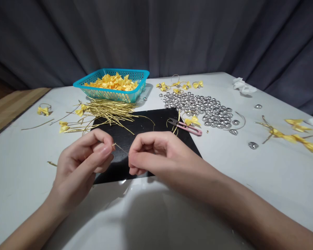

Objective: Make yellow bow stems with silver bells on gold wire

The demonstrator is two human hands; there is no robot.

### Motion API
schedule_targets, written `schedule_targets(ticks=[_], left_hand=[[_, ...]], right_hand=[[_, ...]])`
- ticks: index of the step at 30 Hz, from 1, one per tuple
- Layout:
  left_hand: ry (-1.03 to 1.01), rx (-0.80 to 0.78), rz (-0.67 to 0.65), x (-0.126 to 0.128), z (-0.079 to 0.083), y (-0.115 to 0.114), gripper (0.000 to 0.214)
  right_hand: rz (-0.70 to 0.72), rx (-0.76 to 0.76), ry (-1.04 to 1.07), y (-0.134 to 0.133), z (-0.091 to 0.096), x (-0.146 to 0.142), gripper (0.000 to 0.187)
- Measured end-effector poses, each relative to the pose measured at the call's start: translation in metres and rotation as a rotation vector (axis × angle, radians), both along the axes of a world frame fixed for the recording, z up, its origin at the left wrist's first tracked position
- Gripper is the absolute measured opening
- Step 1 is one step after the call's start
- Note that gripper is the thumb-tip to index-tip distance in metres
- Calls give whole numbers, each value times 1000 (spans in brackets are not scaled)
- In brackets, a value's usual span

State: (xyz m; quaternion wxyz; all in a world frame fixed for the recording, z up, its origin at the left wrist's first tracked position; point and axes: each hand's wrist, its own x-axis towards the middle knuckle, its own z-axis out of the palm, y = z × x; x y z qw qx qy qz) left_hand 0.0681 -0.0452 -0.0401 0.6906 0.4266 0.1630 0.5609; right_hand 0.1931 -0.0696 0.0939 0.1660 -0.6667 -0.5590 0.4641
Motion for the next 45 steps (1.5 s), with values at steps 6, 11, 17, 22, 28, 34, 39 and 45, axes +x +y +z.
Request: schedule_targets(ticks=[6, 11, 17, 22, 28, 34, 39, 45], left_hand=[[-2, -3, -14, 0, 0, 0, 18], [-4, 7, -4, 1, 1, 1, 18], [1, 11, -1, 0, 0, 1, 18], [8, 2, -1, -1, -1, 0, 18], [24, 18, 24, 0, -1, 0, 18], [9, -1, 5, -1, 1, 0, 17], [26, 7, 20, 0, 1, 0, 18], [20, 15, 21, 0, 0, 0, 18]], right_hand=[[4, 2, 11, 0, 0, 2, 15], [18, 23, -9, -1, -1, 3, 15], [9, 13, -3, 0, 1, 0, 15], [14, 22, -2, 0, 0, 1, 15], [8, 10, -3, 0, 1, 1, 15], [17, 25, -17, 0, 1, 1, 16], [29, 37, -28, 0, 0, 1, 15], [20, 31, -22, 0, 0, 2, 16]])
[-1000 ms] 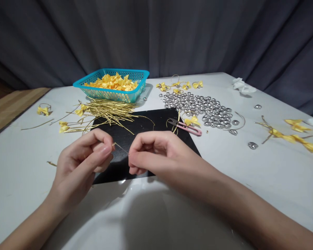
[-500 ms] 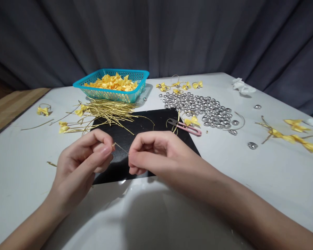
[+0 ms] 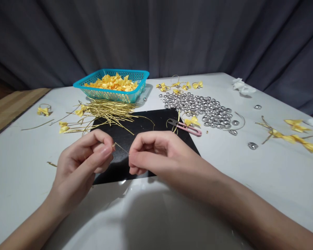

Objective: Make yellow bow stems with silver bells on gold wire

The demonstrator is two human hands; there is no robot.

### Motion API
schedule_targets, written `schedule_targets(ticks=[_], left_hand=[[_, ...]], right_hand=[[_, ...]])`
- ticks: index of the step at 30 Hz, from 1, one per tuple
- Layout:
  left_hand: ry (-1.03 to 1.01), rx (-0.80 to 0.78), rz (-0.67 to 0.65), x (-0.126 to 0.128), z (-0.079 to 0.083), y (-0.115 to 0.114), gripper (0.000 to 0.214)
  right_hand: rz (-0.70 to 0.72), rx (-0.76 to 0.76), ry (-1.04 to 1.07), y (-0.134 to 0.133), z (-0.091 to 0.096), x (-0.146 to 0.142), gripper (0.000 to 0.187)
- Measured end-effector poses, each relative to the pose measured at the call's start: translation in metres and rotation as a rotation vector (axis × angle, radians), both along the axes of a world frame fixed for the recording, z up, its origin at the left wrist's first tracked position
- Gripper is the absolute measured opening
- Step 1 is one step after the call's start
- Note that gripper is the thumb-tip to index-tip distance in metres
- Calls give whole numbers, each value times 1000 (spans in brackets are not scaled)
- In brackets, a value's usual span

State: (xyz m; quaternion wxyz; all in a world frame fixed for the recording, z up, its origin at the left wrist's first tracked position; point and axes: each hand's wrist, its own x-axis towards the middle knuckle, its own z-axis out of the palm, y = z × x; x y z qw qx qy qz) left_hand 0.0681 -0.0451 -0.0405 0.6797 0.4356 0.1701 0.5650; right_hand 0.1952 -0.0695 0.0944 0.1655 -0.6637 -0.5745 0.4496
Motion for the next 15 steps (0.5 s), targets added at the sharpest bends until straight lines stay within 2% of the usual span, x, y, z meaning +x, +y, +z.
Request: schedule_targets(ticks=[15], left_hand=[[-9, -7, -19, -1, -1, 1, 18]], right_hand=[[-38, -43, 22, 1, 1, -4, 16]])
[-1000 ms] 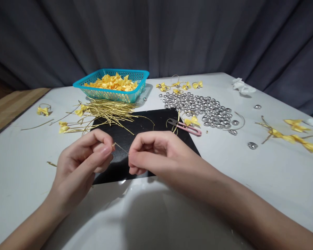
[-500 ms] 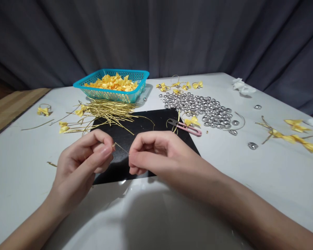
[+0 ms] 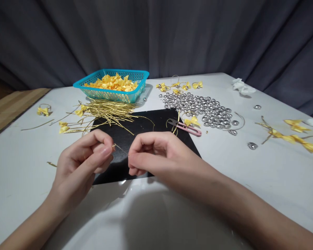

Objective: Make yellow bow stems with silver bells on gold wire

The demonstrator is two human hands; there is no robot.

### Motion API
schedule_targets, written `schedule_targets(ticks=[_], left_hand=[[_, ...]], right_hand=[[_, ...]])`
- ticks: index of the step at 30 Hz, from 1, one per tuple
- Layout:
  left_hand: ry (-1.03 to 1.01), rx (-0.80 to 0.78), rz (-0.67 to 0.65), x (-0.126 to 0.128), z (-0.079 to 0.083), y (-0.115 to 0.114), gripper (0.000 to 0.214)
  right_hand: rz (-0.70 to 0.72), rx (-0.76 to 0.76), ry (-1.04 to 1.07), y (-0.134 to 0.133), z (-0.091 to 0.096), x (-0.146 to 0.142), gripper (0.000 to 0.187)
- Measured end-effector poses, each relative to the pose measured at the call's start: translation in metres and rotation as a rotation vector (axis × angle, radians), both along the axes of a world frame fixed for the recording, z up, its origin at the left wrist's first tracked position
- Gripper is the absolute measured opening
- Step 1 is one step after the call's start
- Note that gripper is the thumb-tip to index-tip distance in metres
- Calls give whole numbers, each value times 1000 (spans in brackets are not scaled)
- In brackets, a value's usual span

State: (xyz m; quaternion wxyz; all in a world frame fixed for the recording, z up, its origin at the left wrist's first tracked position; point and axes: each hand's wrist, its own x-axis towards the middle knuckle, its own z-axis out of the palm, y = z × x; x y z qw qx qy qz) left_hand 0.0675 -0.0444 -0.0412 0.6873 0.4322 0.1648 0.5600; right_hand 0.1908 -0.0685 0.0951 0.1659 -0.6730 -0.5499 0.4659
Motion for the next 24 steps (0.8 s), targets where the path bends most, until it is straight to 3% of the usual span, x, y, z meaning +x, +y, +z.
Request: schedule_targets(ticks=[24], left_hand=[[-9, 15, -2, 2, -1, 2, 17]], right_hand=[[37, 53, 17, 0, -3, 4, 14]])
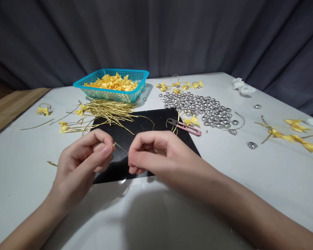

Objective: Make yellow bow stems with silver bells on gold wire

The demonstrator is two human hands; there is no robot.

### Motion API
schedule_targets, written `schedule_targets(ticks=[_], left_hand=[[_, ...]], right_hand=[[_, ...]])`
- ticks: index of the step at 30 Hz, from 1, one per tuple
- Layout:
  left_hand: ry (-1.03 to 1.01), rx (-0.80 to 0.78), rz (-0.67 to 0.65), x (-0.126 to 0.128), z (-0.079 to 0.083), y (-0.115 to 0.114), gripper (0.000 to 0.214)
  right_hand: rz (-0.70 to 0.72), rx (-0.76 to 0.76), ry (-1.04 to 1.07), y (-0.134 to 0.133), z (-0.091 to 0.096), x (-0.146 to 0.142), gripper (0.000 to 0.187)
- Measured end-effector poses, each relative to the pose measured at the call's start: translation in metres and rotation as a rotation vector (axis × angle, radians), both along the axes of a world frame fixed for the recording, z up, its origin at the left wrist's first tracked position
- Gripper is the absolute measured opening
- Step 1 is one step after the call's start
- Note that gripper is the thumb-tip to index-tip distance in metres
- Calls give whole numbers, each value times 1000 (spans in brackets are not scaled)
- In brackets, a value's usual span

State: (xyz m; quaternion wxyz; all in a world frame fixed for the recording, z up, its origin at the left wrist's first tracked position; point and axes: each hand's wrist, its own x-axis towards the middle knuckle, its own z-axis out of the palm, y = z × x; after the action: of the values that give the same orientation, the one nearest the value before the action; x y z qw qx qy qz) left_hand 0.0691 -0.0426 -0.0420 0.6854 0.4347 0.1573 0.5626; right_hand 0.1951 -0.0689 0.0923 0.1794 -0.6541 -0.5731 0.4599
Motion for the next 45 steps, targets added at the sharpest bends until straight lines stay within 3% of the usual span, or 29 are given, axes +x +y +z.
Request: schedule_targets(ticks=[45], left_hand=[[16, -8, 11, -2, 3, -3, 17]], right_hand=[[-13, -17, -59, 1, 2, -3, 16]])
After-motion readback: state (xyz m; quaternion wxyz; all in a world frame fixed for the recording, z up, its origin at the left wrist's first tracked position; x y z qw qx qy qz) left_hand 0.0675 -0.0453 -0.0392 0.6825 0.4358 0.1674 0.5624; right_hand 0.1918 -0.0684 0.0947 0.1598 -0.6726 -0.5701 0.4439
